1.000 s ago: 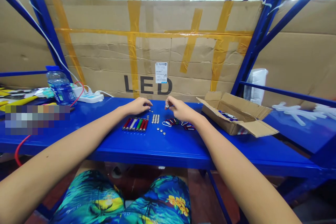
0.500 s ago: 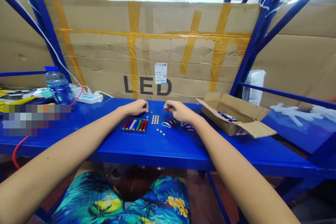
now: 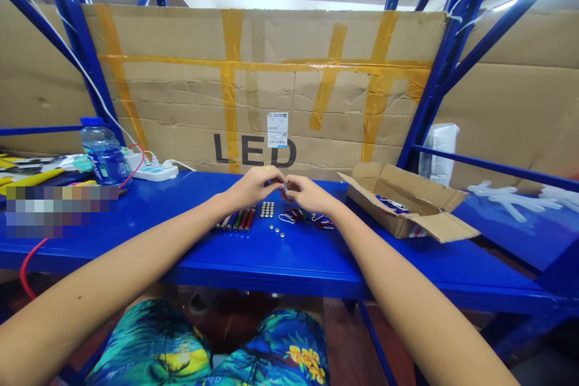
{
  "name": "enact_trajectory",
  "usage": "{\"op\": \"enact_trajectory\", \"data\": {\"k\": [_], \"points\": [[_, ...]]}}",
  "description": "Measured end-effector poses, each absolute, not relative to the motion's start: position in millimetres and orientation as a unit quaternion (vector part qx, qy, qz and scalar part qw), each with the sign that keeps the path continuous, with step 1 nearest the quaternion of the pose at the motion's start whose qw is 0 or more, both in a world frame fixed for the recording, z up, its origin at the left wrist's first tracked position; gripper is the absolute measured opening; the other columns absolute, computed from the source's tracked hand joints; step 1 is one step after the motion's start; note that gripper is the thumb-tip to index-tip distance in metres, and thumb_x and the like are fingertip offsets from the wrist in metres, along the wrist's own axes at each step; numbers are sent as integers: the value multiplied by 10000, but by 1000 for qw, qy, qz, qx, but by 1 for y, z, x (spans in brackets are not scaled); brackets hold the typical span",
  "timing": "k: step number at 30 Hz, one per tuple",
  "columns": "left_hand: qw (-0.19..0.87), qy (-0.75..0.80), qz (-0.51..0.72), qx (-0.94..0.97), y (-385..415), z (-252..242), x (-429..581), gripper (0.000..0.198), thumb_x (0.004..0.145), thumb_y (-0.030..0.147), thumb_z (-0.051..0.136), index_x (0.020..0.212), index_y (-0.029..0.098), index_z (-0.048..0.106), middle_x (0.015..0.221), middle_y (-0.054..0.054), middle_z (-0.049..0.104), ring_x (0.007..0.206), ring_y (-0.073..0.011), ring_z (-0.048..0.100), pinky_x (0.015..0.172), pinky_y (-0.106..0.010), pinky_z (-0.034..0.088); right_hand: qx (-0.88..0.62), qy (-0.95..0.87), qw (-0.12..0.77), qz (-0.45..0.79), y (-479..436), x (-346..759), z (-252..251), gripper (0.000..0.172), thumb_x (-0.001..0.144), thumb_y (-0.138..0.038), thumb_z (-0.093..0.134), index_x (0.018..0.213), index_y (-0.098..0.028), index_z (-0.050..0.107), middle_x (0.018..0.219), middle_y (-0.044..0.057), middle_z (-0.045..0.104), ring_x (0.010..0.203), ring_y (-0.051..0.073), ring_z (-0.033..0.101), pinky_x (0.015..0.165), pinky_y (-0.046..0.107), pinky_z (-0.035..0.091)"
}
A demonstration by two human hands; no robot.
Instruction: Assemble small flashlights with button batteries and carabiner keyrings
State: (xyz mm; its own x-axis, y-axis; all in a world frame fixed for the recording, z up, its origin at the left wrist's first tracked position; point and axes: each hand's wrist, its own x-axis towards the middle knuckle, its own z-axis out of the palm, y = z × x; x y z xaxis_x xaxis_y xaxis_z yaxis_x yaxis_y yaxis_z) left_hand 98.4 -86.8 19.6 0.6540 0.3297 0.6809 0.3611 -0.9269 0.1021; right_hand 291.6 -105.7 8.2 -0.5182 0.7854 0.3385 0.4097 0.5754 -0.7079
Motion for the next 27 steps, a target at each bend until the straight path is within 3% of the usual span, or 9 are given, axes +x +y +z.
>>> {"op": "enact_trajectory", "data": {"k": [8, 12, 20, 27], "points": [[14, -179, -366, -913, -90, 23, 95, 118, 870, 181, 562, 878, 181, 680, 870, -47, 652, 829, -149, 599, 782, -291, 470, -355, -794, 360, 338, -108, 292, 10, 51, 753, -175, 574, 790, -186, 541, 789, 29, 628, 803, 177, 600, 799, 366, 494], [17, -240, -368, -898, -79, 22, 87, 195, 871, 171, 510, 983, 175, 670, 894, -48, 681, 831, -156, 603, 766, -288, 462, -362, -814, 360, 278, -106, 295, 11, 47, 757, -177, 561, 803, -181, 561, 808, 31, 630, 809, 178, 588, 829, 373, 473], [-3, -355, -156, -922, -35, -3, 59, 290, 864, 189, 495, 1047, 197, 720, 1084, -72, 713, 1000, -207, 630, 871, -291, 443, -392, -845, 316, 179, -101, 300, 8, 161, 748, -102, 488, 840, -174, 600, 863, 49, 640, 826, 186, 573, 815, 363, 446], [-18, -347, -135, -928, -29, -6, 61, 189, 793, 153, 564, 885, 188, 725, 935, -60, 729, 875, -192, 646, 765, -270, 453, -398, -849, 304, 171, -102, 299, 7, 161, 764, -97, 474, 836, -180, 591, 859, 53, 642, 817, 187, 575, 799, 357, 449]]}}
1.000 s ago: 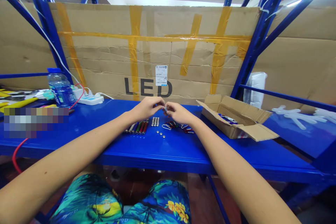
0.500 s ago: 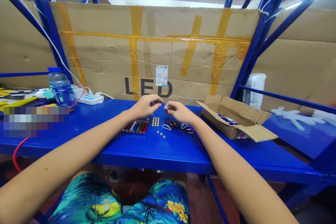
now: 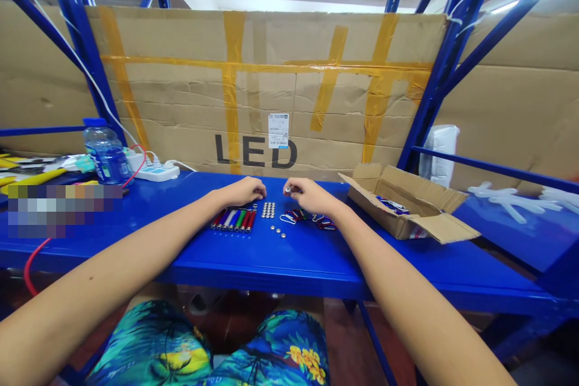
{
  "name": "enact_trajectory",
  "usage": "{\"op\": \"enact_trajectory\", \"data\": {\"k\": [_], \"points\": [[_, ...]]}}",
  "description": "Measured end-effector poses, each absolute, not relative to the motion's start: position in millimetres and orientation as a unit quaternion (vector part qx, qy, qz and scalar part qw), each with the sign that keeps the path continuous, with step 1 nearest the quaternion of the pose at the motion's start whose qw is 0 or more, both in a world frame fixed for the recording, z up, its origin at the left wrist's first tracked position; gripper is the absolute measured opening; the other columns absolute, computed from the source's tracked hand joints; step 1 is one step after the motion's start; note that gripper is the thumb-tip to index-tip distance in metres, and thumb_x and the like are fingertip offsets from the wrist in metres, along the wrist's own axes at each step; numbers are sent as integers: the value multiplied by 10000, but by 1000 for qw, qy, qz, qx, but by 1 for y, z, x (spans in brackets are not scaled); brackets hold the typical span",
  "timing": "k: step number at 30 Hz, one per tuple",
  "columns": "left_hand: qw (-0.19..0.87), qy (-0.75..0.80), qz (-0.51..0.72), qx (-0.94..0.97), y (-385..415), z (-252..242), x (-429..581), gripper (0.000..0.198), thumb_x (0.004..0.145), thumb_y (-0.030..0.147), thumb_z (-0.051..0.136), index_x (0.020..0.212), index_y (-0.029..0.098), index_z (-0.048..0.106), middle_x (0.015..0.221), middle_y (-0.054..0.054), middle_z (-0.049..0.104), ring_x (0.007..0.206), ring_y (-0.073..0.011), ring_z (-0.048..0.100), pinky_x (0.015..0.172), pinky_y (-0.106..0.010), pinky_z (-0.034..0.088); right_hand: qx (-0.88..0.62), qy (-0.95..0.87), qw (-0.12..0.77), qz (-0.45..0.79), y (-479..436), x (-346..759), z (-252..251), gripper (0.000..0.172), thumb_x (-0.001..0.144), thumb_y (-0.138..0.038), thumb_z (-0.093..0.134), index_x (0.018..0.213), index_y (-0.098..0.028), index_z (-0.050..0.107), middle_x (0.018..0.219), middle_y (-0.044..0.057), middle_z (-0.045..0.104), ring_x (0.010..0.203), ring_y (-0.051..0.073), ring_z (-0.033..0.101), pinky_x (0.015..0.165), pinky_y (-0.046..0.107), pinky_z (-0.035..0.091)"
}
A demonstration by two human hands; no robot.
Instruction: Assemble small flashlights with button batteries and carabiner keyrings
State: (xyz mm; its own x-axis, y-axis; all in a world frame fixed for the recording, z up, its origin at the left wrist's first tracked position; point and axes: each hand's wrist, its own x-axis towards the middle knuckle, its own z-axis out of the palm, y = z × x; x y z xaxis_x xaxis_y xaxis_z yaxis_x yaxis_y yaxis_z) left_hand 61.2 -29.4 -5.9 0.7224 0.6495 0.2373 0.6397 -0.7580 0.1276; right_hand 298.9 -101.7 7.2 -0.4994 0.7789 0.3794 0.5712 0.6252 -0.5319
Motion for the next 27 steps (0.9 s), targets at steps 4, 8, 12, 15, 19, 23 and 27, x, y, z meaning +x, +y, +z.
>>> {"op": "enact_trajectory", "data": {"k": [4, 8, 12, 15, 19, 23, 27], "points": [[30, 417, 127, 899, -25, -9, 60, 71, 789, 227, 612, 810, 176, 657, 856, -57, 708, 790, -185, 635, 658, -255, 434, -396, -846, 308, 181, -103, 298, 8, 151, 771, -106, 481, 834, -184, 594, 856, 54, 650, 827, 190, 586, 808, 365, 457], [31, 438, 123, 890, -23, -11, 55, 69, 816, 248, 596, 813, 180, 586, 866, -57, 686, 784, -182, 618, 634, -254, 412, -398, -845, 309, 182, -104, 297, 7, 148, 768, -107, 477, 829, -181, 589, 842, 51, 643, 803, 184, 577, 794, 358, 458], [35, 411, 182, 893, -30, -4, 54, 31, 824, 198, 570, 803, 181, 554, 831, -46, 662, 760, -177, 590, 653, -270, 408, -399, -841, 310, 194, -104, 297, 7, 133, 780, -118, 482, 838, -177, 587, 844, 53, 641, 795, 181, 573, 788, 353, 453], [54, 364, 270, 890, -43, 5, 61, 45, 828, 210, 575, 803, 179, 554, 804, -30, 646, 747, -163, 566, 676, -279, 416, -395, -841, 312, 198, -105, 296, 7, 138, 782, -129, 475, 848, -176, 587, 837, 43, 637, 784, 175, 564, 764, 340, 448], [119, 283, 364, 879, -65, 15, 79, 59, 818, 224, 602, 815, 174, 571, 770, -7, 622, 724, -138, 543, 672, -273, 428, -390, -846, 311, 188, -106, 294, 8, 121, 763, -132, 464, 809, -179, 566, 793, 25, 608, 742, 163, 531, 718, 315, 431], [156, 224, 385, 882, -81, 16, 94, 31, 804, 191, 614, 810, 168, 594, 750, 0, 630, 703, -123, 547, 666, -267, 439, -401, -845, 304, 180, -107, 293, 8, 81, 781, -170, 475, 801, -181, 553, 766, 20, 589, 714, 159, 510, 676, 300, 412], [125, 198, 395, 888, -84, 15, 99, 38, 783, 144, 628, 794, 170, 602, 739, 10, 635, 687, -114, 545, 666, -260, 438, -392, -845, 310, 190, -109, 291, 8, 76, 803, -202, 492, 834, -174, 556, 812, 37, 607, 756, 171, 529, 696, 313, 424]]}}
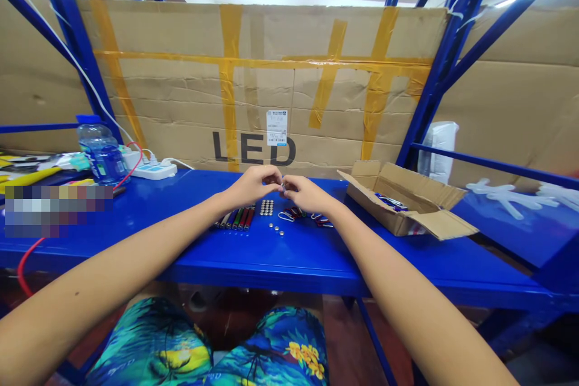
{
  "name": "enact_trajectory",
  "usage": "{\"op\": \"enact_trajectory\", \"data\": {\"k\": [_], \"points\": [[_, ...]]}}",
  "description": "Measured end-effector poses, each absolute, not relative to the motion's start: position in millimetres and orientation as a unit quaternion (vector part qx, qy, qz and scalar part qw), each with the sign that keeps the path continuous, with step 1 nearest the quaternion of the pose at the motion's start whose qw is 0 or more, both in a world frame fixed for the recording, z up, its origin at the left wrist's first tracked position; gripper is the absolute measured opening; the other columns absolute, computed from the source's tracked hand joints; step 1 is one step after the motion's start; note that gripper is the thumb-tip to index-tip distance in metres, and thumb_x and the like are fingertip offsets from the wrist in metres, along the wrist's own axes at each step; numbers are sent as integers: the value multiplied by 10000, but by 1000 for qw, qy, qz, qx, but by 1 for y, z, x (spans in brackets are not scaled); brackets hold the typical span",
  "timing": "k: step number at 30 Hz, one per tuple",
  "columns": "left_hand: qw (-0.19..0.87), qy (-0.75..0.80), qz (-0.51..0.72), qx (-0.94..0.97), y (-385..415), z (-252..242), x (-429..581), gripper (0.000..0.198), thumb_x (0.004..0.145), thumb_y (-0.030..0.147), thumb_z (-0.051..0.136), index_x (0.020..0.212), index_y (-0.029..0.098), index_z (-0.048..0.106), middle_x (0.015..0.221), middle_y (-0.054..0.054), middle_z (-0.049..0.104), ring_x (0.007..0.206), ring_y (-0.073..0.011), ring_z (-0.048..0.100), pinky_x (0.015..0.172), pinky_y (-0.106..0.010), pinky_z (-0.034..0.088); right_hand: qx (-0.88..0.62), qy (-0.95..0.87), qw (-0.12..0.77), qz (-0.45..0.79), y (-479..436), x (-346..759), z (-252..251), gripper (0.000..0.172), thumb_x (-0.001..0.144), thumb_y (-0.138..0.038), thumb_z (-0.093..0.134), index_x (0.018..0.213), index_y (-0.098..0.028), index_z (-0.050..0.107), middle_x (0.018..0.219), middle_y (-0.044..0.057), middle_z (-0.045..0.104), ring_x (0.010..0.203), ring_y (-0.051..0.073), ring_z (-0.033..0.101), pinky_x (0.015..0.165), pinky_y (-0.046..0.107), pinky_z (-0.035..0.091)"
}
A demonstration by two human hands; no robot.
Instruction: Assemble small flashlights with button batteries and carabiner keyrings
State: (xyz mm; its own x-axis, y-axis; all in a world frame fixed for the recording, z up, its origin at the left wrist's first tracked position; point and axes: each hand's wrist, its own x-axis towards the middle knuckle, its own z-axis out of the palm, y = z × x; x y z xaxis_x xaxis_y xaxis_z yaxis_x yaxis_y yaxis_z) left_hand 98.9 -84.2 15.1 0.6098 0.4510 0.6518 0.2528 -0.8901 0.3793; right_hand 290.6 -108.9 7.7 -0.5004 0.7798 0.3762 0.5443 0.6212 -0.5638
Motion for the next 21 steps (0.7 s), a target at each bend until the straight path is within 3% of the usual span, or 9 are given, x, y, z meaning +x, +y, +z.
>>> {"op": "enact_trajectory", "data": {"k": [9, 13, 21], "points": [[72, 203, 385, 897, -87, 16, 99, 28, 800, 170, 635, 778, 181, 649, 770, -7, 625, 750, -132, 552, 704, -270, 440, -385, -828, 324, 246, -114, 287, 11, 66, 801, -210, 519, 826, -169, 564, 817, 43, 617, 764, 172, 551, 708, 317, 439], [80, 237, 386, 888, -80, 21, 87, 103, 834, 235, 592, 867, 167, 662, 826, -25, 659, 772, -139, 573, 706, -270, 437, -392, -823, 341, 232, -109, 290, 9, 76, 778, -173, 510, 827, -167, 568, 800, 31, 609, 753, 164, 548, 720, 312, 435], [105, 348, 131, 922, -54, 31, 44, 165, 741, 242, 575, 827, 165, 693, 783, -26, 691, 703, -147, 578, 648, -265, 394, -419, -825, 335, 180, -103, 294, 5, 141, 792, -184, 507, 884, -172, 613, 818, 44, 638, 764, 179, 557, 722, 319, 442]]}}
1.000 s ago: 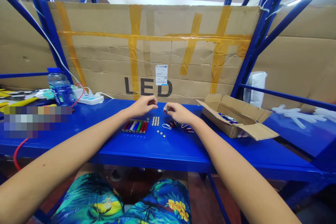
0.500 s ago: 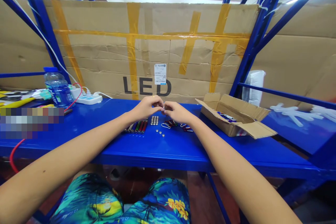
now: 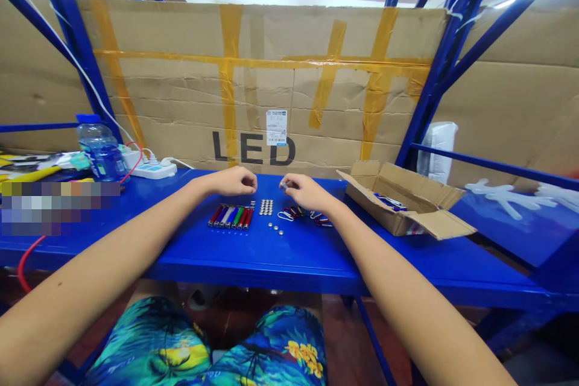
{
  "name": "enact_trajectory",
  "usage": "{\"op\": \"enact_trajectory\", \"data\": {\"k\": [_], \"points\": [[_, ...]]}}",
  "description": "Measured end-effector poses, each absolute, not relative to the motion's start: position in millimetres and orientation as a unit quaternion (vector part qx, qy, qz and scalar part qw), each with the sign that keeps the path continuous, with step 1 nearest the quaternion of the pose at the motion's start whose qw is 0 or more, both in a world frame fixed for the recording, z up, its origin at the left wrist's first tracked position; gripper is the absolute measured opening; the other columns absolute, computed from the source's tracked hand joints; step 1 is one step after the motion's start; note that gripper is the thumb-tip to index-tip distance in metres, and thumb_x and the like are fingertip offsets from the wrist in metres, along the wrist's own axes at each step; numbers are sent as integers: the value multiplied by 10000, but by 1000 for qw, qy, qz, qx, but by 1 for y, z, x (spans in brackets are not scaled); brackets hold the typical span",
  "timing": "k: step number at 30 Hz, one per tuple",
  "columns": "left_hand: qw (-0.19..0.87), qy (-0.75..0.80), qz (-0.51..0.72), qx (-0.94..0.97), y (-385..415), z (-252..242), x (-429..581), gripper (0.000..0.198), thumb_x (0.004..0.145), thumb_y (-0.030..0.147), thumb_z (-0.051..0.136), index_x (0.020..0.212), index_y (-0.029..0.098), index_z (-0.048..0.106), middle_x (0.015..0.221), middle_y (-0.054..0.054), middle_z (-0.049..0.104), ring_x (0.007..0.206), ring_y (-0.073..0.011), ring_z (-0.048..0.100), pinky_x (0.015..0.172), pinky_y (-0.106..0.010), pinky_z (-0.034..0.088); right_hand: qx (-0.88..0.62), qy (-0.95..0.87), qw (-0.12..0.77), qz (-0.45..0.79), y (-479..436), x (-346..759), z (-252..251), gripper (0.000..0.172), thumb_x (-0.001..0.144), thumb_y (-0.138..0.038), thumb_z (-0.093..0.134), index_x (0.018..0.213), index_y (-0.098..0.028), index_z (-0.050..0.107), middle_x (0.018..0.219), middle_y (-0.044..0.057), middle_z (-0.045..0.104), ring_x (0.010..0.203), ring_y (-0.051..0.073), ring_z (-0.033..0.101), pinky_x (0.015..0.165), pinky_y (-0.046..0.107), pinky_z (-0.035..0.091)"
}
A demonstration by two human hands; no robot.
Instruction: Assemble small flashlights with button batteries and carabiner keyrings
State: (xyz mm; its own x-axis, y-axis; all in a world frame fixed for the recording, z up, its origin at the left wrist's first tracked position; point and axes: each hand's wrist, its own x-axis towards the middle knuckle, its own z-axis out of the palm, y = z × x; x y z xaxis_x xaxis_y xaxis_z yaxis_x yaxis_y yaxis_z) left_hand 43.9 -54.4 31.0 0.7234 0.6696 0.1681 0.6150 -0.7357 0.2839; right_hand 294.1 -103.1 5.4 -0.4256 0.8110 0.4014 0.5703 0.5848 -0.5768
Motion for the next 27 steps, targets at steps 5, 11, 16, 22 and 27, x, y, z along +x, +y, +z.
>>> {"op": "enact_trajectory", "data": {"k": [5, 11, 16, 22, 27], "points": [[126, 369, 70, 918, -62, 31, 46, 159, 705, 302, 629, 788, 178, 684, 776, -28, 701, 696, -155, 589, 627, -261, 391, -424, -824, 332, 177, -104, 294, 6, 152, 807, -188, 505, 915, -179, 613, 791, 37, 629, 738, 176, 552, 694, 313, 444], [106, 384, 52, 916, -66, 26, 50, 119, 690, 268, 611, 735, 179, 676, 724, -26, 696, 631, -147, 579, 578, -254, 379, -415, -819, 335, 213, -100, 294, 3, 167, 837, -207, 478, 944, -174, 602, 768, 32, 594, 697, 162, 541, 653, 301, 440], [102, 369, 131, 915, -68, 26, 56, 80, 669, 204, 590, 694, 168, 657, 680, -21, 671, 610, -139, 566, 573, -253, 386, -393, -824, 347, 217, -98, 295, 2, 186, 847, -230, 473, 960, -171, 609, 784, 30, 581, 699, 156, 520, 665, 299, 424], [159, 281, 399, 858, -83, 25, 81, 89, 719, 197, 595, 761, 138, 647, 709, -21, 647, 663, -121, 564, 634, -248, 439, -367, -833, 348, 227, -108, 289, 9, 164, 853, -266, 469, 884, -172, 600, 702, 0, 508, 644, 144, 431, 624, 290, 364], [217, 250, 427, 841, -85, 18, 90, 97, 737, 208, 616, 787, 131, 646, 706, -16, 637, 659, -110, 559, 642, -246, 450, -369, -837, 356, 190, -114, 286, 10, 122, 842, -282, 521, 905, -183, 550, 773, 2, 525, 702, 149, 451, 660, 290, 377]]}}
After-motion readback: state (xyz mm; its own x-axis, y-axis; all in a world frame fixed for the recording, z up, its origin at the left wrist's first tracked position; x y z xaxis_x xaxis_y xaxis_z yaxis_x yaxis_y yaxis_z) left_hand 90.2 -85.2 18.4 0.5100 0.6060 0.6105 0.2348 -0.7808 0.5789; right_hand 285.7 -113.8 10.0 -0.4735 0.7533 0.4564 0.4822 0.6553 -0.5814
